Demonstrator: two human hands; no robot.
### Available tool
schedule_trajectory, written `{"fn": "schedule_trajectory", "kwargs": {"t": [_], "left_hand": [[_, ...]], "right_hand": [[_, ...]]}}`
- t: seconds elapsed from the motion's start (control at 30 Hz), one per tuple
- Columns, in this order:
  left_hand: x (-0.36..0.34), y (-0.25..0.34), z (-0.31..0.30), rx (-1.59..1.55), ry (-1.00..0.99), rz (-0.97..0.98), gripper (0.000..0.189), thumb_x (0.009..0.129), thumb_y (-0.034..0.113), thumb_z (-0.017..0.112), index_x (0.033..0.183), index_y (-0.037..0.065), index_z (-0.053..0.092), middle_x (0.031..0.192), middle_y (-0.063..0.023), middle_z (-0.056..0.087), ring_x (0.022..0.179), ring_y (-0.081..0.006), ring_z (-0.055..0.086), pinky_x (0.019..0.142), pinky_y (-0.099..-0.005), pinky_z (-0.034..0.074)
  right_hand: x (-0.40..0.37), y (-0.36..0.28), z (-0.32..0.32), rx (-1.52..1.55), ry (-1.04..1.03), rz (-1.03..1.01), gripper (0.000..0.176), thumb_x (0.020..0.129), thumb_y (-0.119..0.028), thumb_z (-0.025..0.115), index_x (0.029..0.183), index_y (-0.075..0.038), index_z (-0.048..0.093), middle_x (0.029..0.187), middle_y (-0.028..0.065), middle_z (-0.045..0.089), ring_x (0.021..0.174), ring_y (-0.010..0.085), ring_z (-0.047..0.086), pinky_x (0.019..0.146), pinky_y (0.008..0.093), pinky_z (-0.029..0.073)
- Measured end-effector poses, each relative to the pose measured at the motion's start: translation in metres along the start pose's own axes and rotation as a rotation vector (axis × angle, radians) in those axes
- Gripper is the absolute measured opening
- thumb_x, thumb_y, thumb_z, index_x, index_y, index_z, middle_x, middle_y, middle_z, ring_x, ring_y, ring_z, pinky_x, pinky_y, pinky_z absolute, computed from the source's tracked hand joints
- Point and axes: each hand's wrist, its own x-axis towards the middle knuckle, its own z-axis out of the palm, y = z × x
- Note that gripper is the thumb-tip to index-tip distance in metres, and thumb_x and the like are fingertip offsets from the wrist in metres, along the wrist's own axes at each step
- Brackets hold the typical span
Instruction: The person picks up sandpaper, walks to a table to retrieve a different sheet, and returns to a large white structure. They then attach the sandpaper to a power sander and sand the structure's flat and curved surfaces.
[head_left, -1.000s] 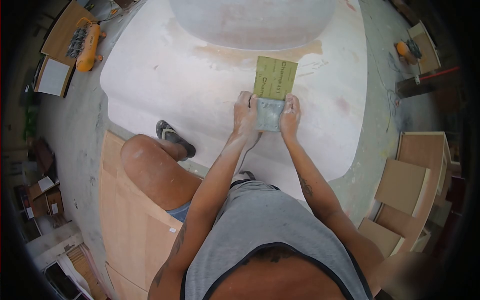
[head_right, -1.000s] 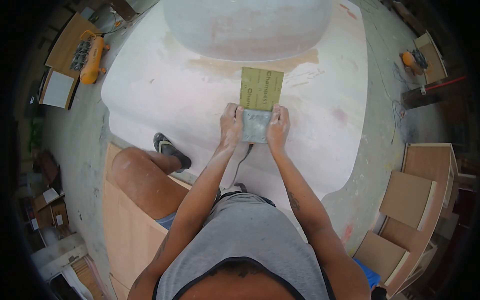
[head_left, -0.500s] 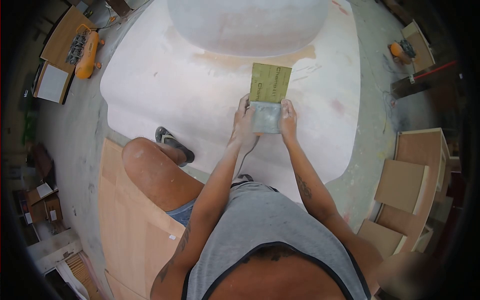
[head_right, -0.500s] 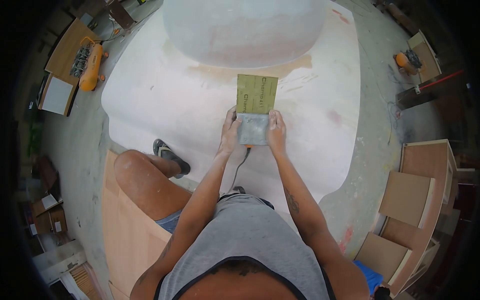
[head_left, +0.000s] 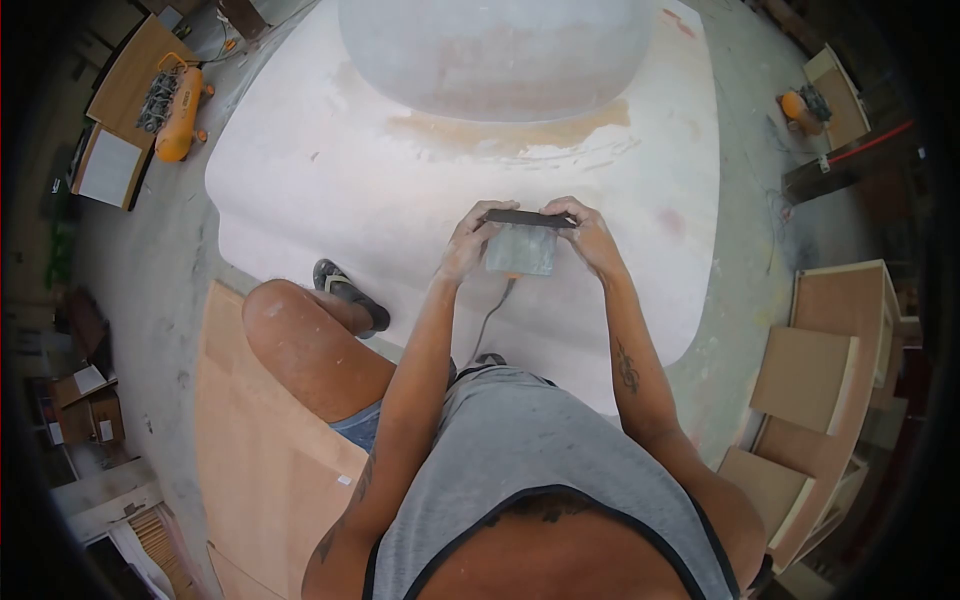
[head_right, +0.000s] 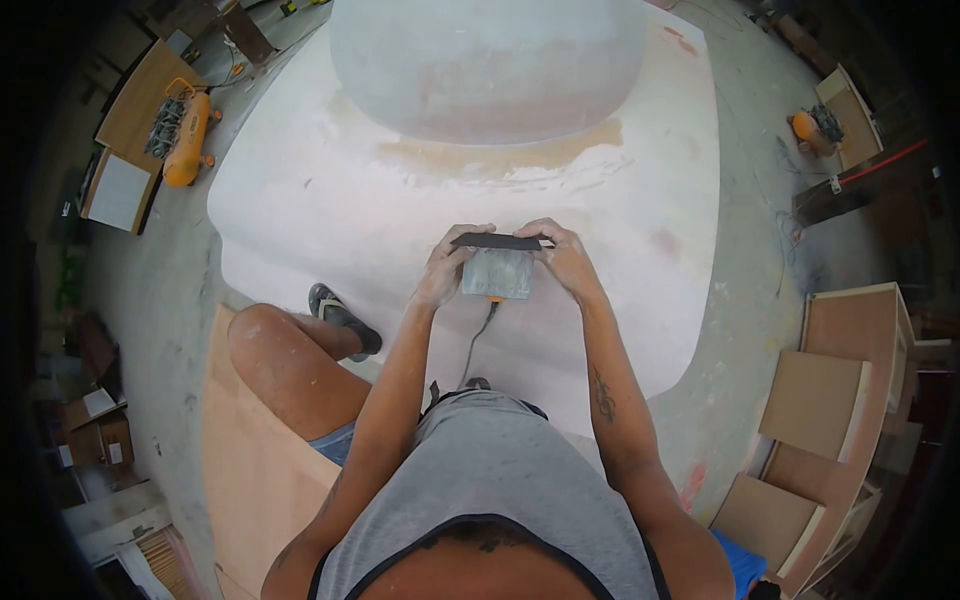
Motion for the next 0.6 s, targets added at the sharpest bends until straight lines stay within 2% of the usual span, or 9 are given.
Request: {"fn": "schedule_trajectory", "kwargs": {"t": [0.07, 0.1, 0.17, 0.3, 0.37, 0.4, 0.47, 0.5, 0.6], "left_hand": [[0.001, -0.007, -0.007, 0.025, -0.033, 0.045, 0.034, 0.104, 0.012, 0.058, 0.136, 0.003, 0.057, 0.147, -0.014, 0.058, 0.136, -0.0247, 0.056, 0.116, -0.0398, 0.045], [-0.001, -0.004, -0.007, 0.026, -0.033, 0.041, 0.034, 0.104, 0.012, 0.058, 0.136, 0.003, 0.057, 0.147, -0.014, 0.058, 0.136, -0.0247, 0.056, 0.116, -0.0398, 0.045], [-0.005, 0.006, -0.008, 0.207, -0.04, 0.106, 0.029, 0.105, 0.01, 0.056, 0.133, 0.004, 0.062, 0.148, -0.0142, 0.058, 0.135, -0.0262, 0.057, 0.114, -0.0395, 0.046], [-0.01, 0.018, -0.004, 0.34, -0.008, 0.11, 0.028, 0.105, 0.009, 0.055, 0.13, 0.004, 0.067, 0.149, -0.0152, 0.057, 0.136, -0.0276, 0.056, 0.114, -0.0387, 0.046], [-0.007, 0.018, -0.006, 0.685, -0.004, 0.243, 0.034, 0.1, 0.001, 0.055, 0.13, 0.007, 0.071, 0.15, -0.0147, 0.056, 0.137, -0.0288, 0.056, 0.115, -0.0376, 0.045], [-0.008, 0.023, -0.003, 0.686, -0.005, 0.243, 0.034, 0.1, 0.001, 0.055, 0.13, 0.007, 0.071, 0.15, -0.0147, 0.056, 0.137, -0.0288, 0.056, 0.115, -0.0376, 0.045], [-0.012, 0.035, 0.008, 1.001, -0.009, 0.268, 0.049, 0.092, -0.009, 0.054, 0.13, 0.015, 0.073, 0.153, -0.0153, 0.054, 0.139, -0.0324, 0.055, 0.116, -0.0391, 0.045], [-0.015, 0.034, 0.008, 1.0, -0.007, 0.269, 0.049, 0.092, -0.009, 0.054, 0.13, 0.015, 0.073, 0.153, -0.0153, 0.054, 0.139, -0.0324, 0.055, 0.116, -0.0391, 0.045], [-0.018, 0.039, 0.012, 1.134, -0.015, 0.206, 0.064, 0.085, -0.016, 0.053, 0.133, 0.023, 0.072, 0.156, -0.0151, 0.051, 0.142, -0.0355, 0.052, 0.116, -0.0417, 0.046]], "right_hand": [[-0.002, 0.0, 0.002, -0.011, -0.001, -0.148, 0.033, 0.087, 0.012, 0.062, 0.111, -0.005, 0.076, 0.119, 0.0067, 0.069, 0.117, 0.0215, 0.063, 0.101, 0.0342, 0.05], [-0.005, -0.001, 0.004, -0.009, 0.001, -0.145, 0.033, 0.087, 0.012, 0.062, 0.111, -0.005, 0.076, 0.119, 0.0067, 0.069, 0.117, 0.0215, 0.063, 0.101, 0.0342, 0.05], [-0.014, -0.005, 0.009, -0.284, 0.058, -0.354, 0.043, 0.083, 0.012, 0.065, 0.118, -0.01, 0.077, 0.124, 0.0076, 0.069, 0.116, 0.0242, 0.064, 0.101, 0.0336, 0.05], [-0.028, -0.006, 0.008, -0.407, 0.054, -0.389, 0.051, 0.081, 0.012, 0.067, 0.124, -0.014, 0.076, 0.13, 0.007, 0.069, 0.115, 0.0274, 0.064, 0.103, 0.0348, 0.05], [-0.03, -0.001, 0.002, -0.538, 0.064, -0.433, 0.055, 0.08, 0.011, 0.069, 0.128, -0.016, 0.075, 0.139, 0.0033, 0.067, 0.114, 0.0274, 0.065, 0.105, 0.0369, 0.05], [-0.029, 0.004, 0.0, -0.537, 0.066, -0.433, 0.055, 0.08, 0.011, 0.069, 0.128, -0.016, 0.075, 0.139, 0.0033, 0.067, 0.114, 0.0274, 0.065, 0.105, 0.0369, 0.05], [-0.028, 0.012, -0.007, -0.559, 0.071, -0.441, 0.054, 0.08, 0.009, 0.07, 0.128, -0.017, 0.075, 0.144, 0.0012, 0.065, 0.113, 0.027, 0.065, 0.105, 0.0377, 0.049], [-0.029, 0.014, -0.009, -0.56, 0.069, -0.441, 0.054, 0.08, 0.009, 0.07, 0.128, -0.017, 0.075, 0.144, 0.0012, 0.065, 0.113, 0.027, 0.065, 0.105, 0.0377, 0.049], [-0.029, 0.013, -0.019, -0.659, 0.039, -0.468, 0.054, 0.081, 0.006, 0.073, 0.129, -0.018, 0.074, 0.145, 0.0001, 0.064, 0.112, 0.0271, 0.066, 0.102, 0.037, 0.05]]}}
